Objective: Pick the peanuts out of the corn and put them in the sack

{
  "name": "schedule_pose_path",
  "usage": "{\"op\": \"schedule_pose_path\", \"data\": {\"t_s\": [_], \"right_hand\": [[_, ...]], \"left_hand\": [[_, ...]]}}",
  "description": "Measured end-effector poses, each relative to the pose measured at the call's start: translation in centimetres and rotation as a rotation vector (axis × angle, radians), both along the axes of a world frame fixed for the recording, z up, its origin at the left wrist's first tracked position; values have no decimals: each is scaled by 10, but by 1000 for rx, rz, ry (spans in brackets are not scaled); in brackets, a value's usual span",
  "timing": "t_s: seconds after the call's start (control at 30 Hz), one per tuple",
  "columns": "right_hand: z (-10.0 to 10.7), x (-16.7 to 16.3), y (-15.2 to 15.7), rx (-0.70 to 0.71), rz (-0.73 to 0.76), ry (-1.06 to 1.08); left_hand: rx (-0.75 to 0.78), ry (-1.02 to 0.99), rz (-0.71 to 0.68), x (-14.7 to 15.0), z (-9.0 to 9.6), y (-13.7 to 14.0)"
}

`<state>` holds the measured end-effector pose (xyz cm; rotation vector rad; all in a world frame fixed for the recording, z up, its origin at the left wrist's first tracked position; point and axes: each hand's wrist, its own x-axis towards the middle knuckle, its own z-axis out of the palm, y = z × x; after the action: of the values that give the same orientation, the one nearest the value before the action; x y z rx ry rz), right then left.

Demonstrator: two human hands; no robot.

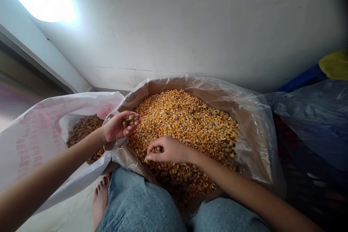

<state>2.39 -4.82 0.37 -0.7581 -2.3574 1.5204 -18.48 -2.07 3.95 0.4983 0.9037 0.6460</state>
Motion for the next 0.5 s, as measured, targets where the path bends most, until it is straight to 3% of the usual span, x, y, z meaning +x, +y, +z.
{"op": "schedule_pose_path", "data": {"t_s": [0.13,0.23,0.3,0.4,0.5], "right_hand": [[5,14,19,-683,-232,450],[10,32,36,-934,-432,778],[15,46,47,-967,-589,872],[25,61,63,-908,-794,800],[35,70,79,-619,-858,474]], "left_hand": [[-13,-70,150,11,2,3],[39,-75,202,21,0,9],[66,-44,204,30,-1,14],[104,-28,182,45,-2,26],[192,43,91,64,-2,43]]}}
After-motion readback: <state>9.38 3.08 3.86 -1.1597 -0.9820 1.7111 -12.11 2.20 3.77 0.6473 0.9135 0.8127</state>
